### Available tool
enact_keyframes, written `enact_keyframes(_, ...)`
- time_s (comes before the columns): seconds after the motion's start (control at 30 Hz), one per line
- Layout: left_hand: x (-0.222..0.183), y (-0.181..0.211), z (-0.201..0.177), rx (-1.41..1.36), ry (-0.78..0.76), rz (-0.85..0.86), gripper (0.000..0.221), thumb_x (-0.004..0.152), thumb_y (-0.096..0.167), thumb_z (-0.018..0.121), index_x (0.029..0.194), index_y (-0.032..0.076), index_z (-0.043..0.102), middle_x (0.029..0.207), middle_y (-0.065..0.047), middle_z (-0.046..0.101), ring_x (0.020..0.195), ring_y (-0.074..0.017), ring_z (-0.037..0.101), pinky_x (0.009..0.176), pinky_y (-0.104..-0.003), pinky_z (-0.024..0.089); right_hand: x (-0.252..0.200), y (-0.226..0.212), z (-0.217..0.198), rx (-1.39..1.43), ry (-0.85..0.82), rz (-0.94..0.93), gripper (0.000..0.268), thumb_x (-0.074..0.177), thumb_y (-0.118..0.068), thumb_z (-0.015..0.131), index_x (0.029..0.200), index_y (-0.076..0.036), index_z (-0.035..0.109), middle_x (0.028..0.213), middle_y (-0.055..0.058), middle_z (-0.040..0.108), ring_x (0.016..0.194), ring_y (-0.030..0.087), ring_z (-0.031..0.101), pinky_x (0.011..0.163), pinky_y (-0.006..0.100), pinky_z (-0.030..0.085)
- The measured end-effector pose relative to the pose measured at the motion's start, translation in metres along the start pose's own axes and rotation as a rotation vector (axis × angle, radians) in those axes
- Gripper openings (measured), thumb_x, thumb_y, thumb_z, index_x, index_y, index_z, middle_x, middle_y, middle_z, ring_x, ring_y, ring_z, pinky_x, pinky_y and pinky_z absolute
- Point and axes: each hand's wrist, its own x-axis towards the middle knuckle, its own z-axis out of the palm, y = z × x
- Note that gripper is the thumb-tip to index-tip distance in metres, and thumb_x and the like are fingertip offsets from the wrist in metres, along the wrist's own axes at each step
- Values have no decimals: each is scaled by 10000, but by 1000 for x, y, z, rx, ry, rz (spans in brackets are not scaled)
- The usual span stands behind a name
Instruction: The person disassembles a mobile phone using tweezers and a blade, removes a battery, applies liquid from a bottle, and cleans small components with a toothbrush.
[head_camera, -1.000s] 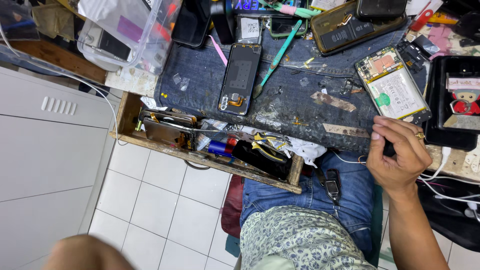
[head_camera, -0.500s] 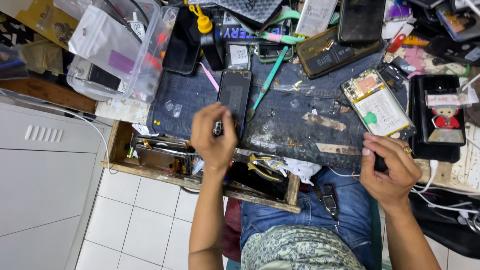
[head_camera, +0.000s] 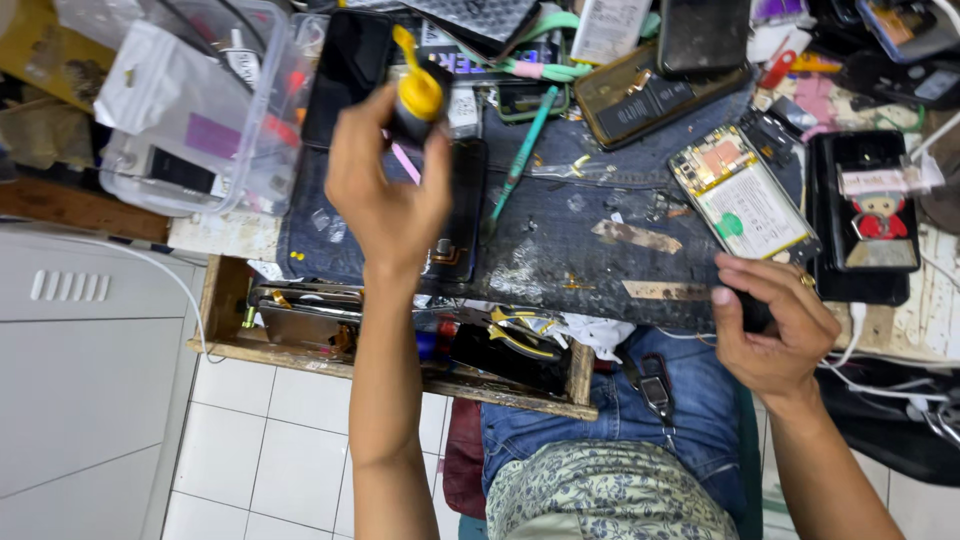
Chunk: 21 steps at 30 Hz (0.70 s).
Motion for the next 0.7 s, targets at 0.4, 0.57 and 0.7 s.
enact_keyframes(0.4, -90, 65, 10, -187, -560, 76, 582, 846, 327, 848, 1311, 38, 651, 1268, -136, 635, 1177, -336, 628, 981, -415, 534, 50, -24, -6, 36, -296, -69, 470, 810, -29, 814, 1240, -57, 626, 1223, 101, 683, 1122, 247, 704, 976, 373, 569)
enact_keyframes(0.57, -134, 39, 15, -53, -655, 248, 448, 922, 311, 788, 1300, 98, 679, 1310, -131, 607, 1277, -323, 563, 1094, -474, 456, 54, -15, -19, -373, -436, -395, 424, 755, 10, 711, 1164, -102, 724, 1213, 43, 702, 1112, 274, 672, 966, 441, 510)
enact_keyframes(0.7, -143, 34, 19, -24, -615, 281, 405, 935, 303, 770, 1287, 125, 681, 1330, -121, 609, 1292, -312, 557, 1133, -498, 435, 58, -14, -16, -502, -452, -505, 377, 798, -34, 709, 1158, -141, 742, 1224, 19, 707, 1145, 248, 658, 995, 441, 502)
